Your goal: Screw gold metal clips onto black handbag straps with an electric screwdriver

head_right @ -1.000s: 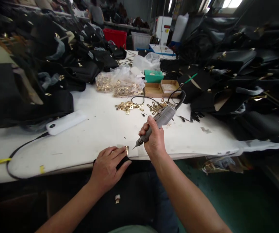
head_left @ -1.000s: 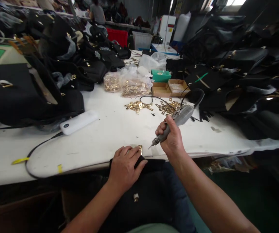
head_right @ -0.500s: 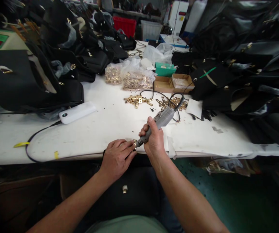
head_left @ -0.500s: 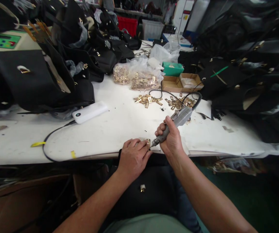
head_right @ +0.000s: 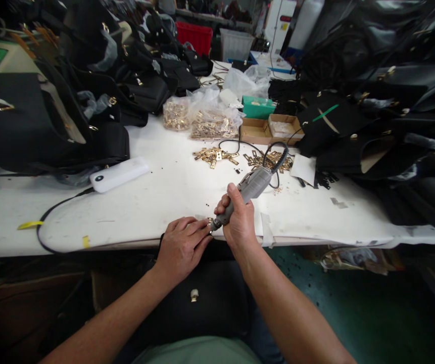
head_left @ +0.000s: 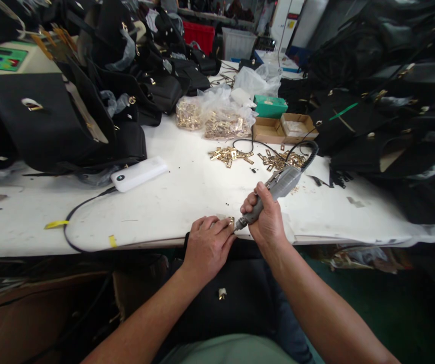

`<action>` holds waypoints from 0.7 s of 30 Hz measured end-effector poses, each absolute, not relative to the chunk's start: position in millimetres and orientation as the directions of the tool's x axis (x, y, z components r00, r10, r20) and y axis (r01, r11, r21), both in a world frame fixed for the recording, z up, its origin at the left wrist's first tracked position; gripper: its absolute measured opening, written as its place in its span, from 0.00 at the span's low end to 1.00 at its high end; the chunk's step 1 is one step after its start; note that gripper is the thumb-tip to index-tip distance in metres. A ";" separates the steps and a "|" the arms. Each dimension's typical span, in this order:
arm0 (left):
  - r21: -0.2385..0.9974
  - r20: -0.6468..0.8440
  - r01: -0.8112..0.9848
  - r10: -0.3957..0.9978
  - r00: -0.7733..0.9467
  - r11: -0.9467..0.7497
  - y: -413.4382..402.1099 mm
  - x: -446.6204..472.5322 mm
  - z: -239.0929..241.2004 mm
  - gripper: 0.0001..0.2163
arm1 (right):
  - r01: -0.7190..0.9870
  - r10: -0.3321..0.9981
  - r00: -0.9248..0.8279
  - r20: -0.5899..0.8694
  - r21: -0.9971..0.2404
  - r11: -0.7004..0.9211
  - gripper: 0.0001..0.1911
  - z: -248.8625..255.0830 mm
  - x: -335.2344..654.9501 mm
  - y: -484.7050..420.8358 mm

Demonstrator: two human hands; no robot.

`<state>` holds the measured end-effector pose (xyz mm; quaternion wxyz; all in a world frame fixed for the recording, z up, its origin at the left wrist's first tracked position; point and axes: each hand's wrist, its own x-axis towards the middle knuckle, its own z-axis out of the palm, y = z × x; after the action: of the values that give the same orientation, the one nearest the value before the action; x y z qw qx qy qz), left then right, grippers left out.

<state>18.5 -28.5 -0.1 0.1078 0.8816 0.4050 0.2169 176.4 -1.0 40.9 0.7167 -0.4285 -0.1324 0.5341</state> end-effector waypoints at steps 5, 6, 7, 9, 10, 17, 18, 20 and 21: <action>0.378 0.279 0.666 0.765 0.581 -0.643 -28.6 18.8 0.3 0.11 | -0.639 0.879 0.406 -0.250 -0.766 0.077 0.21 38.1 172.4 -2.7; 0.379 0.281 0.666 0.766 0.579 -0.643 -28.7 18.8 0.2 0.11 | -0.635 0.879 0.409 -0.247 -0.768 0.080 0.21 37.9 172.3 -3.0; 0.379 0.283 0.665 0.765 0.579 -0.643 -28.7 18.6 0.1 0.11 | -0.631 0.878 0.412 -0.244 -0.771 0.082 0.21 38.0 172.4 -3.3; 0.381 0.289 0.664 0.765 0.575 -0.643 -28.8 18.4 0.0 0.11 | -0.621 0.875 0.422 -0.238 -0.779 0.087 0.21 38.4 173.1 -3.8; 0.383 0.291 0.663 0.765 0.574 -0.643 -28.9 18.3 0.2 0.11 | -0.615 0.873 0.427 -0.236 -0.783 0.089 0.21 38.8 173.7 -3.9; 0.387 0.300 0.658 0.763 0.573 -0.646 -29.0 19.4 1.7 0.10 | -0.598 0.871 0.433 -0.232 -0.797 0.085 0.22 39.9 178.0 -3.4; 0.387 0.300 0.657 0.762 0.574 -0.647 -29.0 19.4 1.3 0.10 | -0.599 0.872 0.433 -0.229 -0.796 0.088 0.22 39.8 178.1 -3.4; 0.384 0.304 0.656 0.760 0.575 -0.650 -28.9 19.0 0.4 0.11 | -0.598 0.871 0.437 -0.224 -0.796 0.095 0.22 39.4 177.5 -3.6; 0.382 0.307 0.657 0.760 0.574 -0.650 -28.9 18.8 -0.1 0.11 | -0.593 0.870 0.440 -0.221 -0.799 0.097 0.22 39.0 176.9 -3.7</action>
<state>18.8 -28.9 -0.1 0.1135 0.8797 0.4025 0.2262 176.9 -3.7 39.0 0.7239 -0.4427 -0.1565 0.5054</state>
